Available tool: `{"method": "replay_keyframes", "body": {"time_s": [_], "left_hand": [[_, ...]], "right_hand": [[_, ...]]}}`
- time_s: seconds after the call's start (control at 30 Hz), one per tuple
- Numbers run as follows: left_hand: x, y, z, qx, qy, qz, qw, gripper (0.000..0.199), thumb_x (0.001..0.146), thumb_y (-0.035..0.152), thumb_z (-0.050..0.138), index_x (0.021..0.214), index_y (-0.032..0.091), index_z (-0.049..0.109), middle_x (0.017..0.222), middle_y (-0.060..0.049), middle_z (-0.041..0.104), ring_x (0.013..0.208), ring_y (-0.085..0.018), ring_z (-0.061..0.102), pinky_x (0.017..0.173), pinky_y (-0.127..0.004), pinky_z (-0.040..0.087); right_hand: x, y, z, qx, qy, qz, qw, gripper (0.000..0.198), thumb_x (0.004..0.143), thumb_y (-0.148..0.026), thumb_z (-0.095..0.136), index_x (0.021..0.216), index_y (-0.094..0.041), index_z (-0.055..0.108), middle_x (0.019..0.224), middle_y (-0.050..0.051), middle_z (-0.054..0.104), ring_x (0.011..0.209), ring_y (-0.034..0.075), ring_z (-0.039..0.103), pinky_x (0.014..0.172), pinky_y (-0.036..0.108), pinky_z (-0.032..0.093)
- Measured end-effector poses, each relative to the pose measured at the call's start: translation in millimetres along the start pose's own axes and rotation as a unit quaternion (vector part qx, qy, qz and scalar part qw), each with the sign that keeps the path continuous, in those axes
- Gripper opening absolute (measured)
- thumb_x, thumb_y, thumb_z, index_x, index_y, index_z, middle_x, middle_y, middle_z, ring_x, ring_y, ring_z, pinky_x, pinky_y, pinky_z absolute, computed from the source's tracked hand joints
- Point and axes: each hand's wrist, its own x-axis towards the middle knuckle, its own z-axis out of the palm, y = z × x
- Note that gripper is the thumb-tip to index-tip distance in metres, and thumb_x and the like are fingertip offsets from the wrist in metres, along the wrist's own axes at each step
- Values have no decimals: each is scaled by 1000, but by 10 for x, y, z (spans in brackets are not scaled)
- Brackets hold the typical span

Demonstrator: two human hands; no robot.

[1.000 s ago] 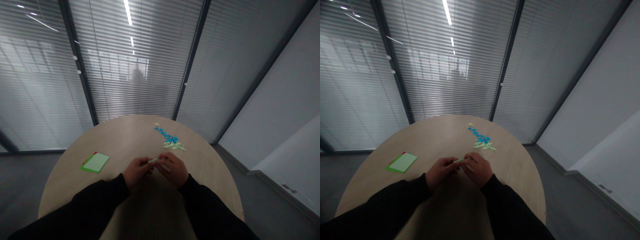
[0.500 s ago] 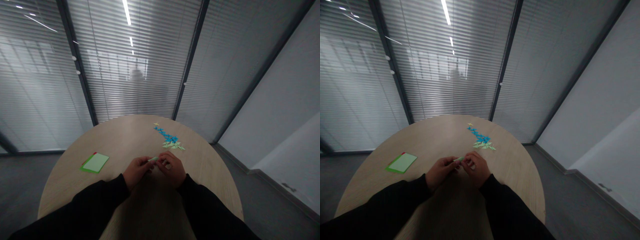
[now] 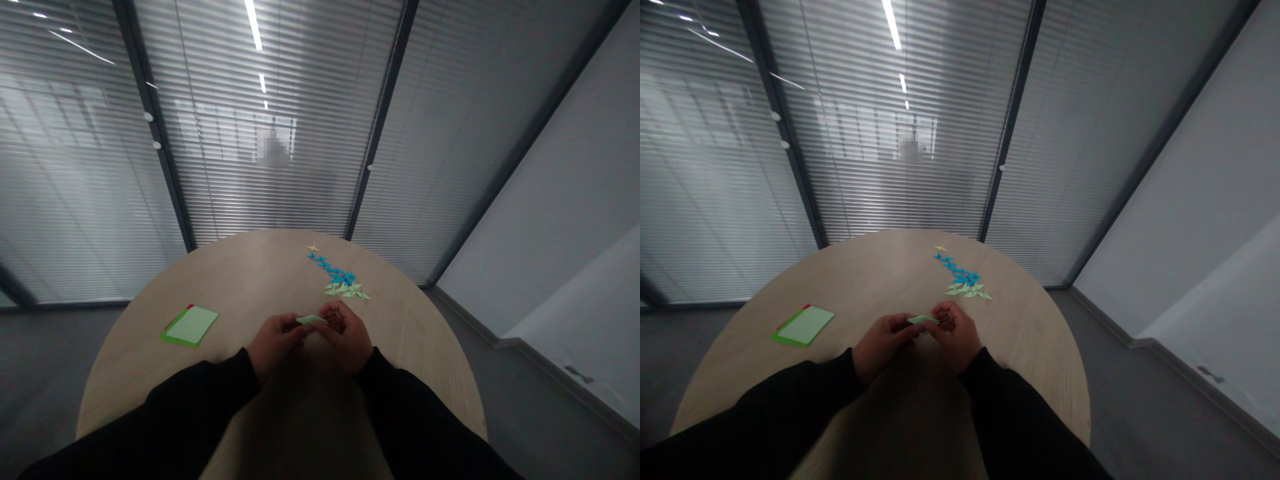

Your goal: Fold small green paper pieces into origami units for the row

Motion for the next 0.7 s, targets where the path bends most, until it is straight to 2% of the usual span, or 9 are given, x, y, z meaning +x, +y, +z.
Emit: {"method": "replay_keyframes", "body": {"time_s": [0.1,0.2,0.47,0.57,0.7], "left_hand": [[2,0,5,14,26,0,1000,35,72,46,72,83,13,71,70,-2,64,61,-13,52,60,-25,39],[6,-5,15,15,29,4,999,33,72,46,71,83,14,70,70,-2,63,61,-13,52,59,-25,38],[0,8,53,47,51,-7,998,36,71,49,70,74,14,64,62,0,59,56,-13,51,54,-25,36],[5,-4,53,73,56,1,996,35,72,49,68,70,15,63,59,1,57,53,-13,49,51,-24,34],[10,-5,59,102,58,14,993,34,76,48,66,75,14,65,62,-1,59,55,-14,51,53,-25,37]], "right_hand": [[0,29,16,53,-20,13,998,32,77,-37,68,101,-21,55,87,4,66,74,17,68,66,31,55],[-4,37,23,63,-27,18,997,35,77,-35,69,105,-22,53,88,4,68,74,18,69,65,30,55],[13,36,41,72,-31,45,996,24,74,-31,67,92,-21,55,85,4,69,74,18,68,66,30,56],[5,16,55,81,-40,36,995,23,75,-31,67,92,-21,55,80,2,67,69,16,66,63,29,55],[-11,-22,59,57,-20,23,998,21,78,-35,66,91,-20,58,80,2,67,70,16,66,63,29,54]]}}
